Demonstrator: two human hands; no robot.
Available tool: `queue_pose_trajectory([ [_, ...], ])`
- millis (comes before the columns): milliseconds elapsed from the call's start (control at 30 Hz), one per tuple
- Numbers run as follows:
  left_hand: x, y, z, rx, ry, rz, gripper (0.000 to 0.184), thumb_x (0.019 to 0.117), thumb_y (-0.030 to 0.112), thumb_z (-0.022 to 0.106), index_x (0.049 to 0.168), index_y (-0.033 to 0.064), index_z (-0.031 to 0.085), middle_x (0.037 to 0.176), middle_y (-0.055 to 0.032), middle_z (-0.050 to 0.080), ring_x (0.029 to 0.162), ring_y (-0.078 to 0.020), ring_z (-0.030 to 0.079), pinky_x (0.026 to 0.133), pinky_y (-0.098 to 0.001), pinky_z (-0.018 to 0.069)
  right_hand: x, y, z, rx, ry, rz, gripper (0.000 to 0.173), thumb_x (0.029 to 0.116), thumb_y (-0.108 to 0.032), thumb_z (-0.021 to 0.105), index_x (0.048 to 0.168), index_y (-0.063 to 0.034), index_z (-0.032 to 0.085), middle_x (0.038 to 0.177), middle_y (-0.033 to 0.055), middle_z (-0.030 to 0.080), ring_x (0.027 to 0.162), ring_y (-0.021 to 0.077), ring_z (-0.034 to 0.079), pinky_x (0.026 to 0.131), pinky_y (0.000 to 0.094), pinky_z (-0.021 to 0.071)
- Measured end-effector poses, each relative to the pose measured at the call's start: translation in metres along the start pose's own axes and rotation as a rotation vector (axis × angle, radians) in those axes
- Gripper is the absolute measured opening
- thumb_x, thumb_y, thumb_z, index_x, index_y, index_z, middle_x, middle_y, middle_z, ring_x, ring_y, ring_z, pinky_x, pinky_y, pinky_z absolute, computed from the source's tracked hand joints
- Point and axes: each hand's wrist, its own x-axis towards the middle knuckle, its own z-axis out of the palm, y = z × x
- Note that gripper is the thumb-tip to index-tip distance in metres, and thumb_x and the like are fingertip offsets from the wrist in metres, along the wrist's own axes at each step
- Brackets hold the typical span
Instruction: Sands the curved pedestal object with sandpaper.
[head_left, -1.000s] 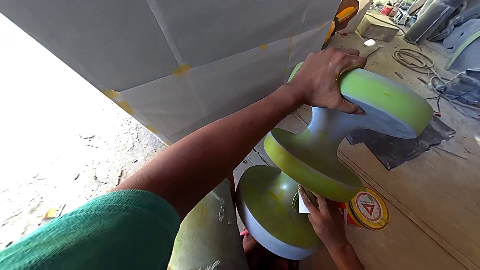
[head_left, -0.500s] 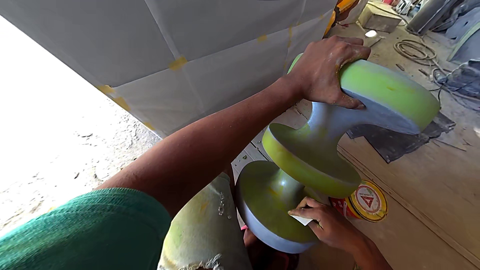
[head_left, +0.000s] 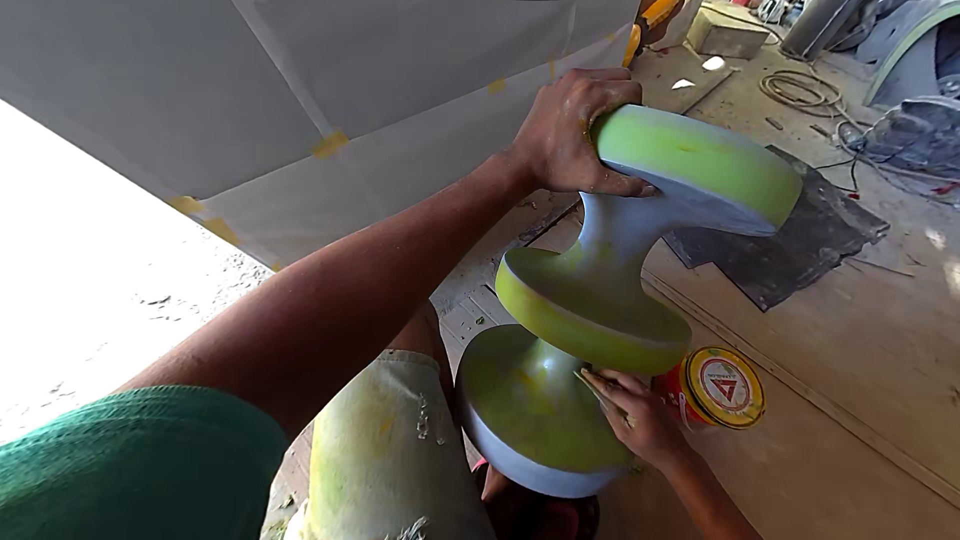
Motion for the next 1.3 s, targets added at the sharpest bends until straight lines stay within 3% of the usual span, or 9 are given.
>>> queue_pose_trajectory([
  [100, 0.000, -0.002, 0.000, 0.004, 0.004, -0.002, 0.072, 0.0649, 0.078, 0.075, 0.093, 0.0121, 0.070, 0.090, -0.0005, 0.066, 0.082, -0.0130, 0.065, 0.067, -0.0372, 0.0531, -0.003, -0.001, -0.004, -0.149, -0.201, 0.014, 0.041, 0.0985, -0.018, 0.058, 0.136, -0.0289, 0.068, 0.112, 0.0036, 0.070, 0.094, 0.0139, 0.069, 0.080, 0.0322, 0.0604],
  [267, 0.003, -0.004, 0.004, -0.013, 0.007, 0.004, 0.071, 0.0649, 0.078, 0.075, 0.093, 0.0121, 0.070, 0.088, -0.0001, 0.066, 0.080, -0.0129, 0.064, 0.066, -0.0374, 0.0526, -0.006, 0.007, -0.040, -0.303, -0.509, -0.024, 0.043, 0.0931, -0.017, 0.058, 0.131, -0.0329, 0.070, 0.119, 0.0011, 0.068, 0.104, 0.0188, 0.068, 0.084, 0.0402, 0.0591],
  [333, 0.004, -0.006, 0.005, -0.017, 0.008, 0.003, 0.071, 0.0648, 0.078, 0.075, 0.093, 0.0124, 0.071, 0.089, 0.0003, 0.066, 0.081, -0.0127, 0.064, 0.067, -0.0374, 0.0531, -0.011, 0.018, -0.046, -0.259, -0.371, -0.087, 0.039, 0.0929, -0.020, 0.058, 0.126, -0.0356, 0.072, 0.119, -0.0024, 0.070, 0.105, 0.0146, 0.069, 0.084, 0.0372, 0.0603],
  [433, 0.004, -0.010, 0.005, -0.007, 0.008, -0.008, 0.072, 0.0647, 0.079, 0.075, 0.093, 0.0126, 0.070, 0.089, 0.0000, 0.066, 0.081, -0.0134, 0.065, 0.067, -0.0388, 0.0537, -0.016, 0.020, -0.034, -0.163, -0.023, -0.064, 0.043, 0.0980, -0.020, 0.056, 0.136, -0.0373, 0.066, 0.126, 0.0021, 0.070, 0.107, 0.0138, 0.070, 0.084, 0.0360, 0.0624],
  [600, 0.006, -0.019, 0.008, -0.007, 0.005, -0.025, 0.073, 0.0648, 0.078, 0.075, 0.094, 0.0120, 0.071, 0.089, -0.0001, 0.067, 0.082, -0.0129, 0.065, 0.068, -0.0377, 0.0536, 0.011, -0.014, 0.002, -0.413, 0.338, -0.088, 0.043, 0.0913, -0.009, 0.059, 0.129, -0.0224, 0.073, 0.124, 0.0134, 0.071, 0.097, 0.0238, 0.075, 0.074, 0.0356, 0.0627],
  [733, 0.008, -0.021, 0.012, 0.001, -0.002, -0.043, 0.073, 0.0636, 0.080, 0.075, 0.093, 0.0134, 0.070, 0.089, 0.0006, 0.067, 0.082, -0.0125, 0.065, 0.067, -0.0382, 0.0538, 0.030, -0.037, 0.015, -0.617, 0.294, -0.057, 0.050, 0.0897, -0.001, 0.063, 0.134, -0.0230, 0.070, 0.123, 0.0177, 0.068, 0.092, 0.0282, 0.072, 0.064, 0.0355, 0.0609],
  [1000, 0.011, -0.022, 0.016, 0.029, -0.018, -0.060, 0.074, 0.0635, 0.082, 0.073, 0.093, 0.0143, 0.070, 0.090, 0.0010, 0.067, 0.083, -0.0130, 0.066, 0.068, -0.0397, 0.0538, 0.033, -0.047, 0.014, -0.726, 0.046, -0.046, 0.063, 0.0859, 0.003, 0.066, 0.142, -0.0261, 0.062, 0.131, 0.0144, 0.064, 0.113, 0.0274, 0.067, 0.084, 0.0334, 0.0601],
  [1167, 0.011, -0.019, 0.015, 0.029, -0.020, -0.069, 0.074, 0.0632, 0.082, 0.073, 0.093, 0.0142, 0.070, 0.090, 0.0012, 0.067, 0.083, -0.0129, 0.065, 0.067, -0.0401, 0.0538, 0.039, -0.048, 0.004, -0.763, 0.198, -0.101, 0.056, 0.0869, 0.001, 0.063, 0.137, -0.0236, 0.068, 0.120, 0.0168, 0.068, 0.095, 0.0294, 0.071, 0.071, 0.0357, 0.0595],
  [1300, 0.010, -0.019, 0.015, 0.027, -0.021, -0.067, 0.074, 0.0640, 0.082, 0.073, 0.094, 0.0144, 0.070, 0.090, 0.0011, 0.066, 0.083, -0.0131, 0.065, 0.068, -0.0401, 0.0533, 0.036, -0.054, 0.017, -0.753, 0.073, -0.007, 0.060, 0.0865, 0.003, 0.067, 0.140, -0.0257, 0.064, 0.125, 0.0165, 0.064, 0.104, 0.0285, 0.068, 0.076, 0.0346, 0.0605],
])
